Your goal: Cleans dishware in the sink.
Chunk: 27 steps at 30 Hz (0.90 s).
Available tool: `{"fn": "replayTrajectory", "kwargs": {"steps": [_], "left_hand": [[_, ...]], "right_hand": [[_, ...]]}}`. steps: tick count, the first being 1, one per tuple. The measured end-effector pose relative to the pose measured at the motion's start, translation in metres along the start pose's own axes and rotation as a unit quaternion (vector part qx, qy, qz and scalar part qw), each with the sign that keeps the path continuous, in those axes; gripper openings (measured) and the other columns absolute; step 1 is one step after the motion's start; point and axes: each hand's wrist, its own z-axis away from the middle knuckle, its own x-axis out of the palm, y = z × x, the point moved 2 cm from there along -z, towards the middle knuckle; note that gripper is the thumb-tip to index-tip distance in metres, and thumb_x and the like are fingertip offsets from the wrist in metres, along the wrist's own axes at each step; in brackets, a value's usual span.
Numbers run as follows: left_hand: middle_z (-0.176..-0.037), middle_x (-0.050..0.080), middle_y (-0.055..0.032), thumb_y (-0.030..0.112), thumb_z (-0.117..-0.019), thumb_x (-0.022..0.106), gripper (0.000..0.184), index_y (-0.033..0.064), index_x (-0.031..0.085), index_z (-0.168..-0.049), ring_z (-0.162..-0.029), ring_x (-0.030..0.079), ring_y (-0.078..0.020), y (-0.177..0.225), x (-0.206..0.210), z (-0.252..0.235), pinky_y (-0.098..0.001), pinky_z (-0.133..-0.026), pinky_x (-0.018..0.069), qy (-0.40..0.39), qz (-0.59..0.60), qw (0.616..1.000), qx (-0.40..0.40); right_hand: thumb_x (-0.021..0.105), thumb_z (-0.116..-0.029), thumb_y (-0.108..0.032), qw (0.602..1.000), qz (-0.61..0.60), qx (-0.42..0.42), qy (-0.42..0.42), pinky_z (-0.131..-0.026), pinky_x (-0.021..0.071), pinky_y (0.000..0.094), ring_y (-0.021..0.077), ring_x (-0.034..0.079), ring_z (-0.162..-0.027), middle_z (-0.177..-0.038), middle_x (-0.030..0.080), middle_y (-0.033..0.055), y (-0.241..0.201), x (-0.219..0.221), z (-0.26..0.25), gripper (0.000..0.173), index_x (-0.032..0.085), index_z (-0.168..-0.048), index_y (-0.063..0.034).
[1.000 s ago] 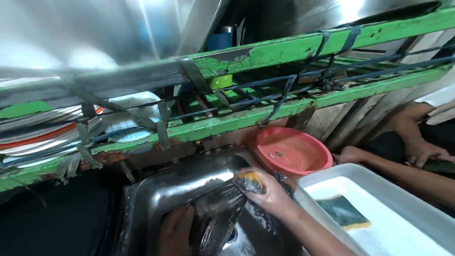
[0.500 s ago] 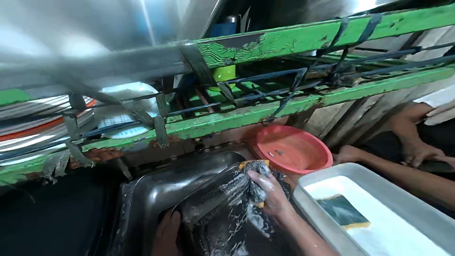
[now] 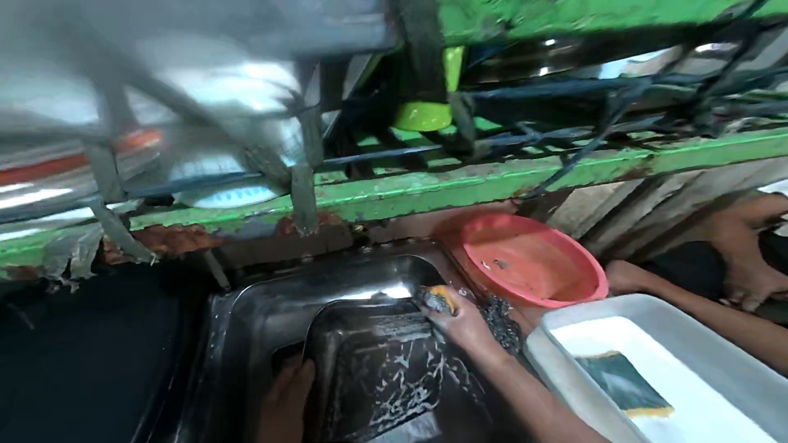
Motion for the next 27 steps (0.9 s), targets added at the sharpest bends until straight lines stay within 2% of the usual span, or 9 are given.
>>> {"fn": "replayTrajectory", "kwargs": {"steps": [4, 7, 9, 13, 16, 18, 20, 23, 27], "left_hand": [[-0.136, 0.056, -0.0279, 0.025, -0.1085, 0.048, 0.045, -0.0079, 0.052, -0.139, -0.123, 0.055, -0.0333, -0.078, 0.024, -0.034, -0.0512, -0.105, 0.0451, -0.001, 0.032, 0.996, -0.082], [-0.13, 0.059, -0.0303, 0.028, -0.1087, 0.049, 0.045, -0.0099, 0.058, -0.131, -0.122, 0.056, -0.0386, -0.113, 0.052, -0.056, -0.0545, -0.104, 0.0444, 0.035, 0.039, 0.989, -0.138], [-0.135, 0.057, -0.0298, 0.028, -0.1089, 0.049, 0.046, -0.0091, 0.057, -0.134, -0.127, 0.053, -0.0384, -0.135, 0.066, -0.07, -0.0541, -0.108, 0.042, 0.05, 0.084, 0.982, -0.163], [-0.129, 0.058, -0.0282, 0.028, -0.11, 0.046, 0.043, -0.0078, 0.058, -0.131, -0.118, 0.056, -0.0355, -0.163, 0.076, -0.081, -0.0523, -0.101, 0.0462, 0.069, 0.153, 0.967, -0.19], [-0.133, 0.058, -0.026, 0.025, -0.1129, 0.034, 0.045, -0.0073, 0.05, -0.139, -0.119, 0.058, -0.0305, -0.164, 0.076, -0.079, -0.0464, -0.102, 0.0482, 0.024, 0.196, 0.965, -0.174], [-0.132, 0.056, -0.022, 0.022, -0.1132, 0.028, 0.043, -0.0045, 0.046, -0.142, -0.116, 0.057, -0.0266, -0.166, 0.078, -0.078, -0.0437, -0.098, 0.0493, -0.005, 0.212, 0.958, -0.192], [-0.135, 0.056, -0.0245, 0.027, -0.1123, 0.037, 0.044, -0.0028, 0.052, -0.14, -0.122, 0.056, -0.0321, -0.168, 0.081, -0.081, -0.0507, -0.102, 0.0468, 0.031, 0.229, 0.947, -0.224], [-0.14, 0.054, -0.0265, 0.03, -0.1109, 0.043, 0.045, -0.0028, 0.054, -0.139, -0.13, 0.052, -0.0356, -0.167, 0.084, -0.085, -0.0544, -0.107, 0.0423, 0.058, 0.239, 0.939, -0.239], [-0.144, 0.051, -0.0253, 0.03, -0.1111, 0.043, 0.045, -0.0013, 0.052, -0.142, -0.134, 0.049, -0.0358, -0.166, 0.085, -0.086, -0.055, -0.109, 0.0403, 0.053, 0.247, 0.936, -0.246]], "right_hand": [[0.072, -0.0925, -0.017, 0.977, -0.138, 0.123, 0.103, -0.087, 0.0557, 0.0394, 0.0191, 0.067, -0.101, -0.118, 0.067, 0.015, 0.056, 0.023, -0.008, 0.047, 0.057, -0.134, -0.0009], [0.072, -0.096, -0.019, 0.977, -0.091, 0.172, 0.09, -0.095, 0.0522, 0.051, 0.0294, 0.065, -0.109, -0.122, 0.066, 0.0217, 0.093, 0.038, -0.01, 0.05, 0.054, -0.139, 0.0003], [0.069, -0.0984, -0.023, 0.982, -0.024, 0.175, 0.065, -0.083, 0.0545, 0.0527, 0.0323, 0.066, -0.096, -0.114, 0.066, 0.0242, 0.118, 0.057, -0.006, 0.05, 0.052, -0.139, 0.0018], [0.074, -0.0911, -0.019, 0.985, 0.157, 0.006, -0.076, -0.114, 0.0425, 0.0581, 0.0415, 0.055, -0.135, -0.147, 0.054, 0.026, 0.096, 0.119, 0.034, 0.063, 0.051, -0.145, 0.0043], [0.077, -0.0835, -0.017, 0.954, 0.16, -0.161, -0.196, -0.124, 0.0239, 0.0601, 0.0363, 0.043, -0.146, -0.149, 0.056, 0.018, 0.038, 0.172, 0.052, 0.055, 0.065, -0.134, 0.0011], [0.076, -0.0825, -0.021, 0.933, 0.195, -0.189, -0.235, -0.125, 0.0167, 0.0603, 0.0301, 0.041, -0.149, -0.149, 0.058, 0.0112, 0.024, 0.192, 0.035, 0.054, 0.067, -0.133, -0.0044], [0.074, -0.0882, -0.024, 0.944, 0.226, -0.114, -0.214, -0.126, 0.0229, 0.0537, 0.0292, 0.045, -0.145, -0.148, 0.057, 0.0117, 0.03, 0.188, 0.004, 0.052, 0.065, -0.136, -0.0061], [0.067, -0.0971, -0.03, 0.969, 0.223, 0.057, -0.091, -0.108, 0.0472, 0.0564, 0.0357, 0.062, -0.125, -0.131, 0.066, 0.0193, 0.078, 0.15, -0.052, 0.048, 0.061, -0.14, -0.0082], [0.062, -0.1017, -0.029, 0.961, 0.235, 0.143, -0.034, -0.103, 0.0479, 0.0599, 0.0382, 0.064, -0.121, -0.128, 0.067, 0.0218, 0.105, 0.119, -0.065, 0.045, 0.056, -0.141, -0.0068]]}}
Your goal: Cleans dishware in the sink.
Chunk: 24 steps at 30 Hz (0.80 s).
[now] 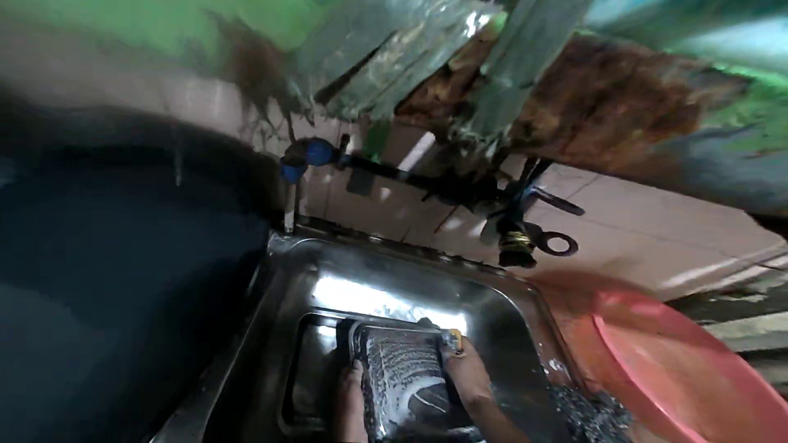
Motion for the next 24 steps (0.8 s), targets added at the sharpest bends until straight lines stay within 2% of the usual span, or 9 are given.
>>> {"fn": "replayTrajectory", "kwargs": {"steps": [4, 7, 9, 11, 13, 14, 18, 21, 24], "left_hand": [[-0.146, 0.051, -0.0244, 0.033, -0.1114, 0.041, 0.047, 0.0001, 0.051, -0.144, -0.134, 0.049, -0.0354, -0.006, -0.002, -0.006, -0.0552, -0.109, 0.0408, -0.005, -0.013, 1.0, 0.004], [-0.125, 0.061, -0.0233, 0.031, -0.1119, 0.038, 0.044, -0.0026, 0.056, -0.133, -0.113, 0.06, -0.0312, -0.012, -0.01, -0.015, -0.0497, -0.095, 0.0508, -0.012, -0.013, 0.999, 0.035], [-0.128, 0.06, -0.0229, 0.033, -0.1116, 0.039, 0.044, -0.0008, 0.055, -0.136, -0.115, 0.06, -0.0315, -0.007, -0.014, -0.015, -0.0515, -0.095, 0.051, 0.0, -0.013, 0.999, 0.029], [-0.13, 0.06, -0.0227, 0.033, -0.1111, 0.041, 0.044, 0.0, 0.054, -0.138, -0.116, 0.059, -0.0309, -0.002, -0.015, -0.014, -0.0513, -0.096, 0.0506, 0.014, 0.003, 0.999, 0.035], [-0.128, 0.06, -0.023, 0.032, -0.1112, 0.041, 0.044, -0.0006, 0.054, -0.137, -0.114, 0.06, -0.0306, -0.003, -0.013, -0.011, -0.0507, -0.094, 0.0507, 0.02, 0.013, 0.999, 0.038], [-0.128, 0.059, -0.0231, 0.031, -0.1112, 0.04, 0.043, -0.0007, 0.053, -0.138, -0.114, 0.059, -0.0309, -0.003, -0.013, -0.01, -0.0511, -0.094, 0.0502, 0.021, 0.015, 0.999, 0.036], [-0.149, 0.044, -0.0261, 0.038, -0.1113, 0.036, 0.055, 0.0002, 0.038, -0.152, -0.13, 0.048, -0.0376, -0.005, -0.023, -0.004, -0.0598, -0.102, 0.0431, -0.008, -0.039, 0.999, 0.035], [-0.154, 0.04, -0.0258, 0.042, -0.1111, 0.034, 0.059, 0.0008, 0.035, -0.154, -0.135, 0.045, -0.0389, -0.004, -0.028, 0.001, -0.0629, -0.106, 0.0393, 0.003, -0.093, 0.995, 0.034], [-0.146, 0.047, -0.0258, 0.038, -0.1098, 0.039, 0.055, -0.0019, 0.042, -0.148, -0.128, 0.05, -0.035, -0.006, -0.028, -0.006, -0.0572, -0.104, 0.0431, 0.011, -0.071, 0.996, 0.059]], "right_hand": [[0.074, -0.0877, -0.017, 0.966, 0.004, -0.246, -0.08, -0.117, 0.0393, 0.0556, 0.0364, 0.053, -0.137, -0.145, 0.058, 0.0199, -0.035, 0.027, 0.093, 0.054, 0.062, -0.138, -0.0016], [0.077, -0.0807, -0.023, 0.889, -0.034, -0.45, -0.078, -0.115, 0.0332, 0.0673, 0.0444, 0.049, -0.14, -0.14, 0.063, 0.02, -0.016, 0.047, 0.135, 0.048, 0.072, -0.122, -0.0001], [0.074, -0.0832, -0.021, 0.915, -0.043, -0.398, -0.05, -0.117, 0.033, 0.065, 0.044, 0.048, -0.14, -0.139, 0.063, 0.0207, 0.021, 0.04, 0.112, 0.048, 0.07, -0.125, 0.0018], [0.07, -0.093, -0.02, 0.975, -0.044, -0.213, -0.046, -0.121, 0.0362, 0.0498, 0.0346, 0.049, -0.141, -0.146, 0.056, 0.022, 0.06, 0.014, 0.075, 0.055, 0.056, -0.141, 0.0035], [0.064, -0.1013, -0.026, 0.994, 0.002, -0.039, -0.099, -0.118, 0.0383, 0.0507, 0.0352, 0.051, -0.14, -0.151, 0.051, 0.0231, 0.074, -0.016, 0.061, 0.064, 0.038, -0.155, -0.002], [0.064, -0.1015, -0.027, 0.992, 0.016, -0.009, -0.125, -0.116, 0.04, 0.0531, 0.0374, 0.053, -0.137, -0.149, 0.052, 0.0245, 0.071, -0.026, 0.064, 0.064, 0.038, -0.155, -0.0027], [0.072, -0.0944, -0.016, 0.981, -0.064, -0.128, -0.132, -0.114, 0.0441, 0.0456, 0.0292, 0.059, -0.131, -0.138, 0.063, 0.0194, 0.024, -0.059, 0.125, 0.048, 0.06, -0.138, 0.0003], [0.074, -0.084, -0.008, 0.927, -0.063, -0.363, 0.073, -0.111, 0.0464, 0.0531, 0.0383, 0.058, -0.131, -0.137, 0.063, 0.0218, 0.018, -0.118, 0.17, 0.042, 0.07, -0.126, -0.0001], [0.068, -0.0803, -0.01, 0.902, 0.015, -0.349, 0.255, -0.102, 0.0505, 0.0581, 0.0422, 0.061, -0.121, -0.129, 0.065, 0.0239, 0.06, -0.196, 0.183, 0.047, 0.067, -0.126, -0.0001]]}}
